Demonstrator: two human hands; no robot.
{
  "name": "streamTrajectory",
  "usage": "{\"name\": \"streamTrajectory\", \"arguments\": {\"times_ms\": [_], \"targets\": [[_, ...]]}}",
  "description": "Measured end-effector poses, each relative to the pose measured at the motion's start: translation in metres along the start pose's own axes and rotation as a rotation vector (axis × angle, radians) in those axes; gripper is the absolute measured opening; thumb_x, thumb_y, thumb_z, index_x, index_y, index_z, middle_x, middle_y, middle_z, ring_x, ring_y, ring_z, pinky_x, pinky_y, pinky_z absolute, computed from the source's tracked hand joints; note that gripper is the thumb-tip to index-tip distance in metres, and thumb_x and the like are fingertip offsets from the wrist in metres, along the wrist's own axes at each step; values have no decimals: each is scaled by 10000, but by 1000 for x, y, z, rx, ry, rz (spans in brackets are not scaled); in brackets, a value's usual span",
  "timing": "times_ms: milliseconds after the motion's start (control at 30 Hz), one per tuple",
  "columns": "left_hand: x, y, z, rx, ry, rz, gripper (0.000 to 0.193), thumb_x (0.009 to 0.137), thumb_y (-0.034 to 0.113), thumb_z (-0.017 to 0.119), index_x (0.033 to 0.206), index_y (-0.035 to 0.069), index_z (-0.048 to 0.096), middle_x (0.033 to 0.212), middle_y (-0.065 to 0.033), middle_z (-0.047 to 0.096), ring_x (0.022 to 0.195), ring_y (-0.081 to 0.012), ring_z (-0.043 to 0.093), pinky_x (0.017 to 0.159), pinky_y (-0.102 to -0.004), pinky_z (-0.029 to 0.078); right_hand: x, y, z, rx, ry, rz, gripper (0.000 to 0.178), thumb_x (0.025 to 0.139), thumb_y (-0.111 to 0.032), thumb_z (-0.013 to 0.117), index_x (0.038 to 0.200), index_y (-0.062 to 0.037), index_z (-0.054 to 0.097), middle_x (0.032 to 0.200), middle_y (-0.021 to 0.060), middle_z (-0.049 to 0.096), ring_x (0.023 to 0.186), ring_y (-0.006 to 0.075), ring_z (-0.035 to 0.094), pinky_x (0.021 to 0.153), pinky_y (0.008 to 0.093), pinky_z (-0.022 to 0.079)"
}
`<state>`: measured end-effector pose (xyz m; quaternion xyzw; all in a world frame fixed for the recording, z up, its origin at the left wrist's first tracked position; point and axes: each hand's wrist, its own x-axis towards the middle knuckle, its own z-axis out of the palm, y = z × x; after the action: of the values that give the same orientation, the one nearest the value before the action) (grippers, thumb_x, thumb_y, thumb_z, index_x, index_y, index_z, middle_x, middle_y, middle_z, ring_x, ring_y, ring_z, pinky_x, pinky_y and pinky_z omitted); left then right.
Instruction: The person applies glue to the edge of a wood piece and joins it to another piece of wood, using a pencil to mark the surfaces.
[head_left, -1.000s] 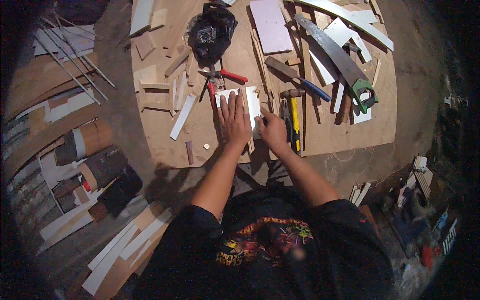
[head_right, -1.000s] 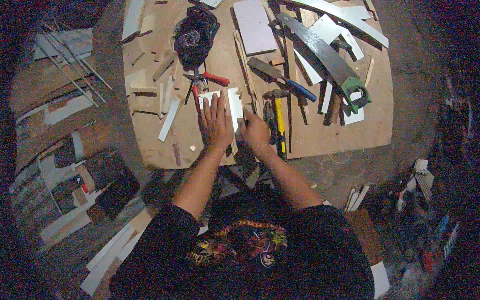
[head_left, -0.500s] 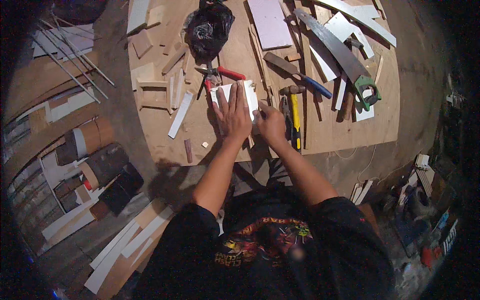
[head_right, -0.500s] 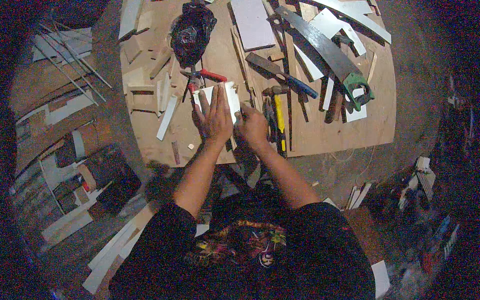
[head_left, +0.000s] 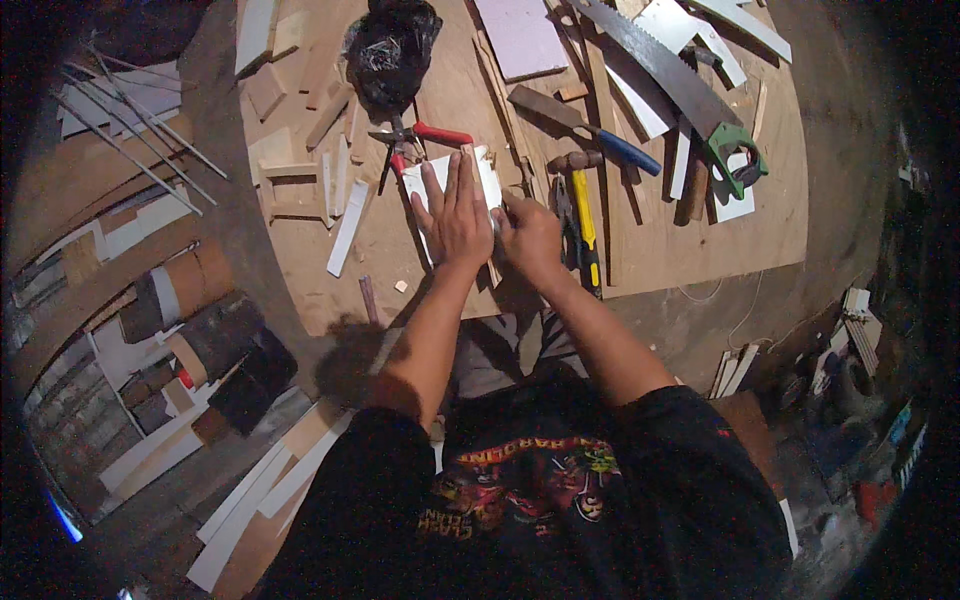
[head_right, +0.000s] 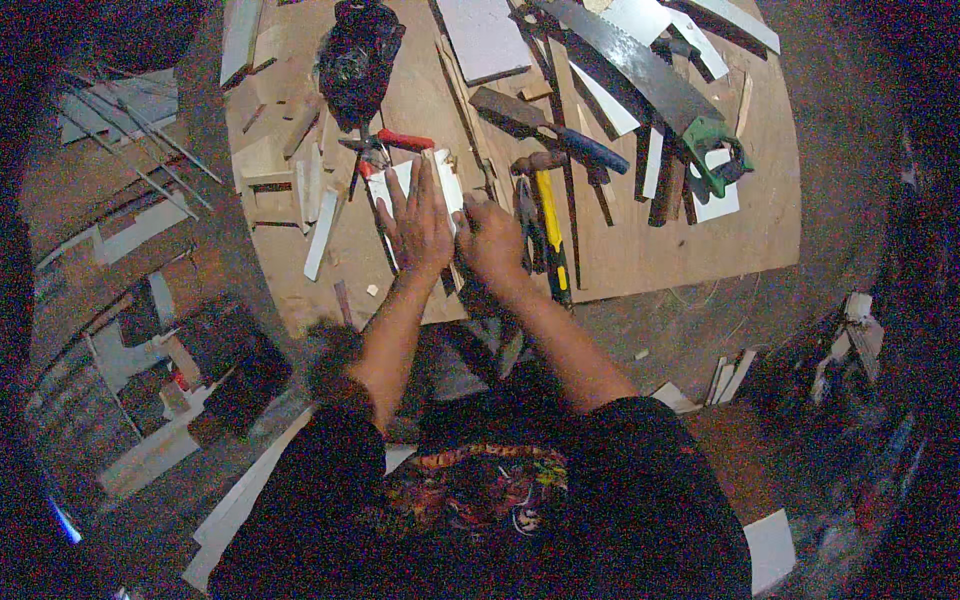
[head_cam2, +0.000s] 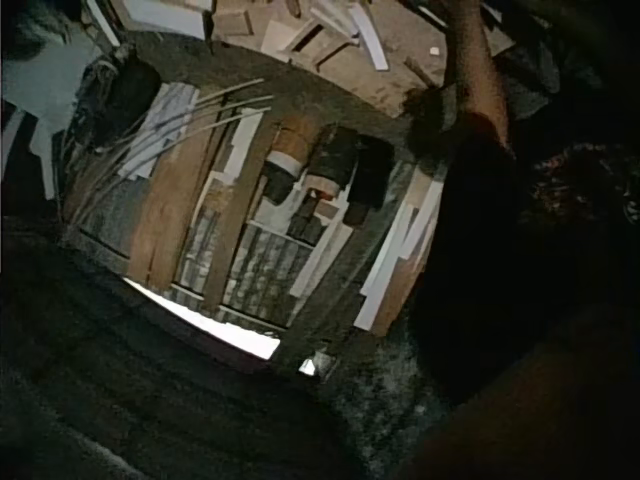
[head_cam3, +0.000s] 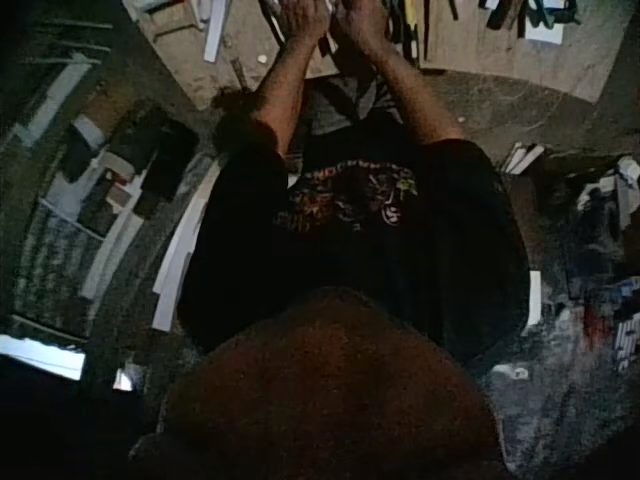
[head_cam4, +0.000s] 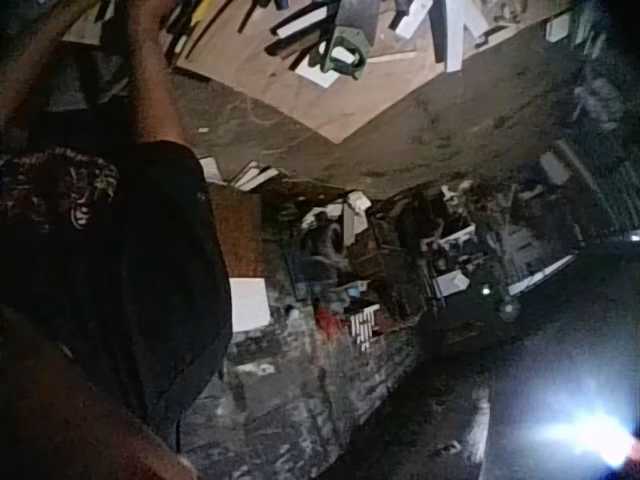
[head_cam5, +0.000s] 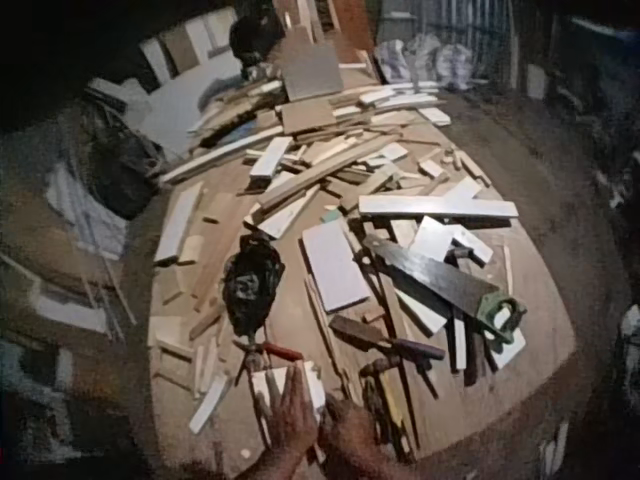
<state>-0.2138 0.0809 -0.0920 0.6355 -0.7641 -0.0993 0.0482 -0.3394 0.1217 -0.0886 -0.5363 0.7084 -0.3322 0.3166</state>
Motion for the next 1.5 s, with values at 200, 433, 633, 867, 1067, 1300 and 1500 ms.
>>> {"name": "streamTrajectory", "arguments": {"times_ms": [200,433,633,867,1067,1300,1500], "targets": [[0,1,3,-19,30,11,603,1018,315,366,1596,149,324,1660,-43,308,1558,-404,92,1186,-677,41,0,2,0,-29,-25,5,313,915,-226,667,1151,-26,712,894,226,678,801,413,677,727,506,545],[1,5,-1,-89,52,-6,592,1016,298,376,1587,142,341,1656,-28,318,1560,-385,104,1180,-685,38,6,11,-2,-9,-66,-18,312,902,-184,659,1184,-62,714,898,232,691,832,429,678,758,507,549],[1,3,4,-105,50,-21,566,1037,296,360,1583,148,350,1645,-32,338,1560,-380,108,1179,-683,25,7,16,-11,136,-125,-9,383,873,-154,673,1248,-80,699,970,247,703,897,435,684,831,506,548],[1,8,6,-101,60,-50,577,1031,285,375,1591,151,334,1654,-20,324,1565,-357,110,1182,-663,8,10,14,-15,87,-159,18,410,849,-138,677,1255,-86,701,903,248,708,834,437,693,822,509,554],[1,6,8,-99,45,-59,584,1033,284,372,1599,158,314,1665,-12,301,1570,-340,97,1182,-646,13,12,16,-13,69,-211,52,408,859,-139,666,1262,-82,700,926,255,708,859,429,697,837,506,554],[2,5,7,-50,30,-49,583,1034,285,367,1599,157,313,1662,-14,309,1568,-357,91,1175,-668,44,12,17,-12,109,-176,40,405,867,-173,679,1263,-88,700,942,260,706,874,431,694,827,518,552],[2,8,3,-12,31,-45,585,1031,282,375,1597,148,314,1658,-26,316,1565,-373,101,1172,-677,53,14,6,-21,94,-207,67,403,853,-160,676,1252,-108,707,918,259,707,859,438,695,824,521,555]]}}
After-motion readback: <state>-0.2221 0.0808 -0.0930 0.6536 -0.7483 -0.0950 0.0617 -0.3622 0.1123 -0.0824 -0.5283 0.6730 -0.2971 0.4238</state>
